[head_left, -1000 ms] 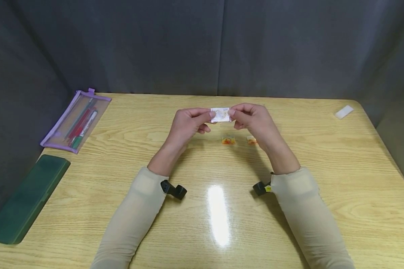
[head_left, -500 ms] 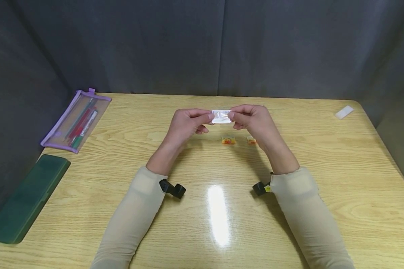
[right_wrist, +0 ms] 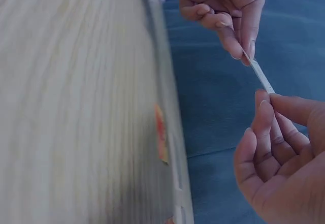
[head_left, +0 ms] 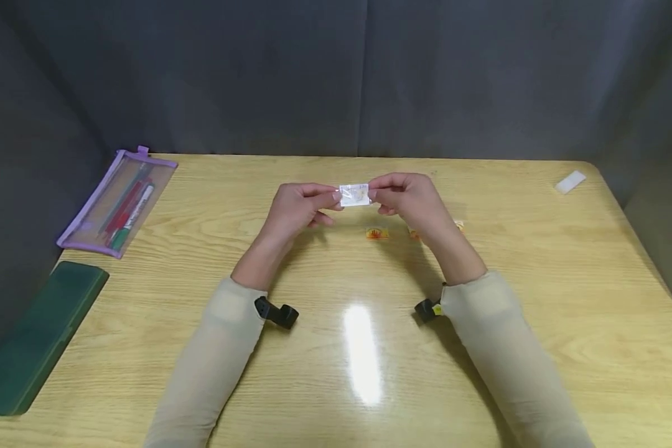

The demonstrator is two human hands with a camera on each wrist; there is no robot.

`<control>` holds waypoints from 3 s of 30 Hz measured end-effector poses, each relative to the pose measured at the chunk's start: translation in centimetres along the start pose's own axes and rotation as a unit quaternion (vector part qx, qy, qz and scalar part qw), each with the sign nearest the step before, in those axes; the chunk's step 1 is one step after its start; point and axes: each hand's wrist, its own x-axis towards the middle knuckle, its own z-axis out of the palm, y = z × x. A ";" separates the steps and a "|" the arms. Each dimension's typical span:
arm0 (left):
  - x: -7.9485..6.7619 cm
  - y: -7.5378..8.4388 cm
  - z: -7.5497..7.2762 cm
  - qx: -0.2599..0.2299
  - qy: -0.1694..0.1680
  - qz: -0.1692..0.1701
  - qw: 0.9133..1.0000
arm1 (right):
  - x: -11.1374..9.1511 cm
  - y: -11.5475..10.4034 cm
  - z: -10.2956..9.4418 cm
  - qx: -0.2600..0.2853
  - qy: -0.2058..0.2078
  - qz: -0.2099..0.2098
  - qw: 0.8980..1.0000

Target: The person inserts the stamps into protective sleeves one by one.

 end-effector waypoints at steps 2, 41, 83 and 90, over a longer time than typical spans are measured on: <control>0.4 -0.1 -0.6 0.018 0.011 -0.004 1.000 | 0.7 -0.3 0.5 -0.011 -0.009 0.007 1.000; 4.6 -0.5 -2.6 0.222 0.010 -0.088 0.971 | 5.2 0.8 3.0 -0.125 -0.053 0.101 0.986; 6.6 -0.7 4.6 0.527 -0.058 0.048 0.846 | 0.2 4.4 -2.1 -0.407 -0.066 -0.097 0.906; 6.6 -0.6 4.8 0.534 -0.056 0.039 0.842 | 0.7 4.2 -1.3 -0.442 -0.063 -0.117 0.887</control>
